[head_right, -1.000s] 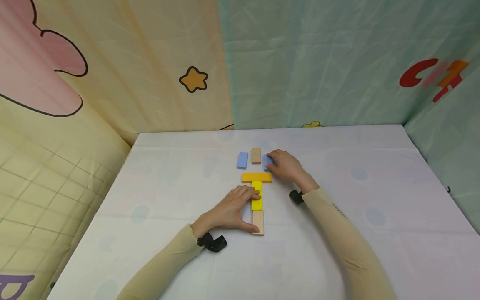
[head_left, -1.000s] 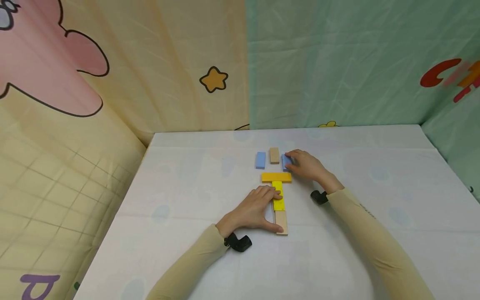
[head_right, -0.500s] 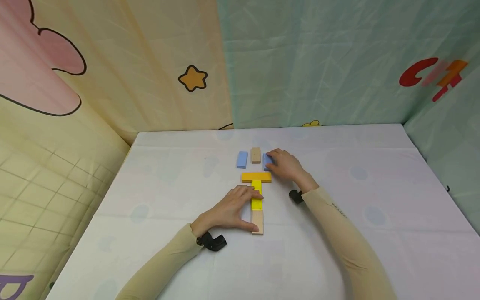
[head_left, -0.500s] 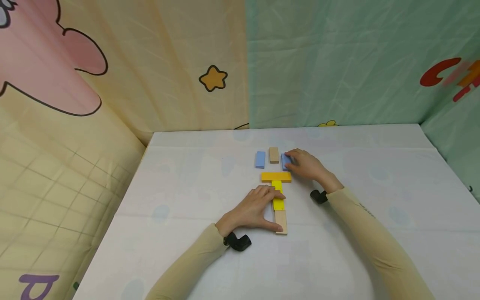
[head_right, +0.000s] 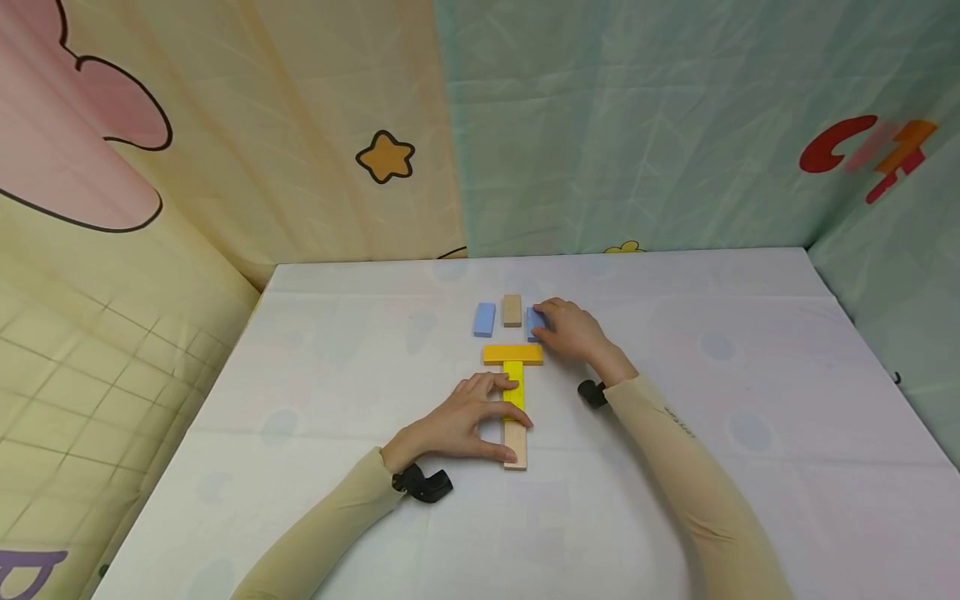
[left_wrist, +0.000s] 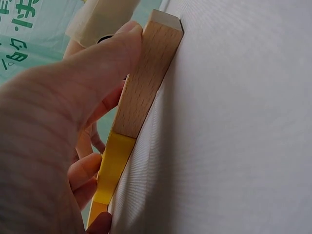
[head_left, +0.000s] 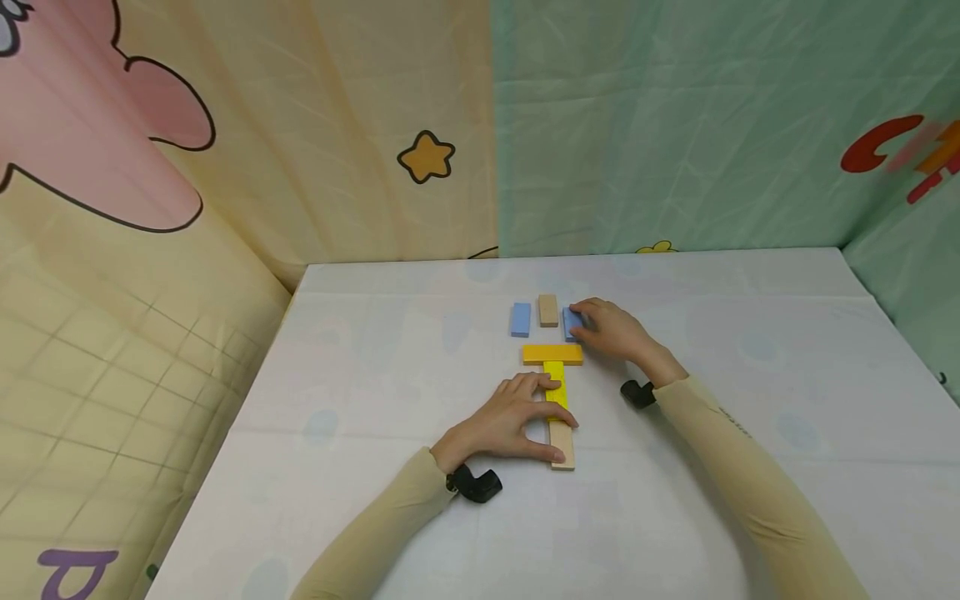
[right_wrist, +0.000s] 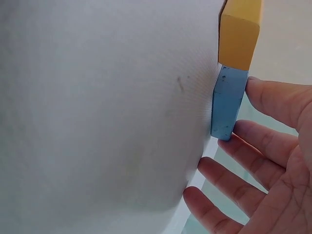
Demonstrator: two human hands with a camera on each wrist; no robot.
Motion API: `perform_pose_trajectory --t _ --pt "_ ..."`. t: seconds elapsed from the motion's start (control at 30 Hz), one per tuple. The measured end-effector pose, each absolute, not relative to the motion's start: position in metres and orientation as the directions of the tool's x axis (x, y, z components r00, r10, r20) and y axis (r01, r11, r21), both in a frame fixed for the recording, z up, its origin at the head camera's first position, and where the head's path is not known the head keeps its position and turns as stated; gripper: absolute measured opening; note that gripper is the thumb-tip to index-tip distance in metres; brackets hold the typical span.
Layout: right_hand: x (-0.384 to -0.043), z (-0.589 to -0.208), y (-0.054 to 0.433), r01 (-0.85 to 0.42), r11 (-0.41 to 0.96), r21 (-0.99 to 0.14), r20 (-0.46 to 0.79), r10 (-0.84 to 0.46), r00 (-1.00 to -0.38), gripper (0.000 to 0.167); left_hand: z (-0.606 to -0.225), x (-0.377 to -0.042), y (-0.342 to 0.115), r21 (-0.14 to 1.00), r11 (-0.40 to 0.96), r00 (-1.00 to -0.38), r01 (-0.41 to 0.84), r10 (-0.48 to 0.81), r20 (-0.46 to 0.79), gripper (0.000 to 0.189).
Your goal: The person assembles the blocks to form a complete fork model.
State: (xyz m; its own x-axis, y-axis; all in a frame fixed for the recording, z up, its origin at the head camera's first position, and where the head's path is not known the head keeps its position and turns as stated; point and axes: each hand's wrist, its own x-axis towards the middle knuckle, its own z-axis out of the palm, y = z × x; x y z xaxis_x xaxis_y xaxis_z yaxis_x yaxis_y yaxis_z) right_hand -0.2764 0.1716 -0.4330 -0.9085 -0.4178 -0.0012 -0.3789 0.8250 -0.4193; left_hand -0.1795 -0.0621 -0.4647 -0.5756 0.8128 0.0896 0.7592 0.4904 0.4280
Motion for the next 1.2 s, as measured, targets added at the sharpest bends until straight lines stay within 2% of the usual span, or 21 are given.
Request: perform_pose_trajectory --t 1.2 --pt "-0.27 -0.4311 0.1729 -0.366 0.822 -0.437 -0.004 -0.409 -0.913 0.049 -0.4631 -0.1788 -0.061 0.447 0.498 -0.59 0.743 0.803 0.085 0.043"
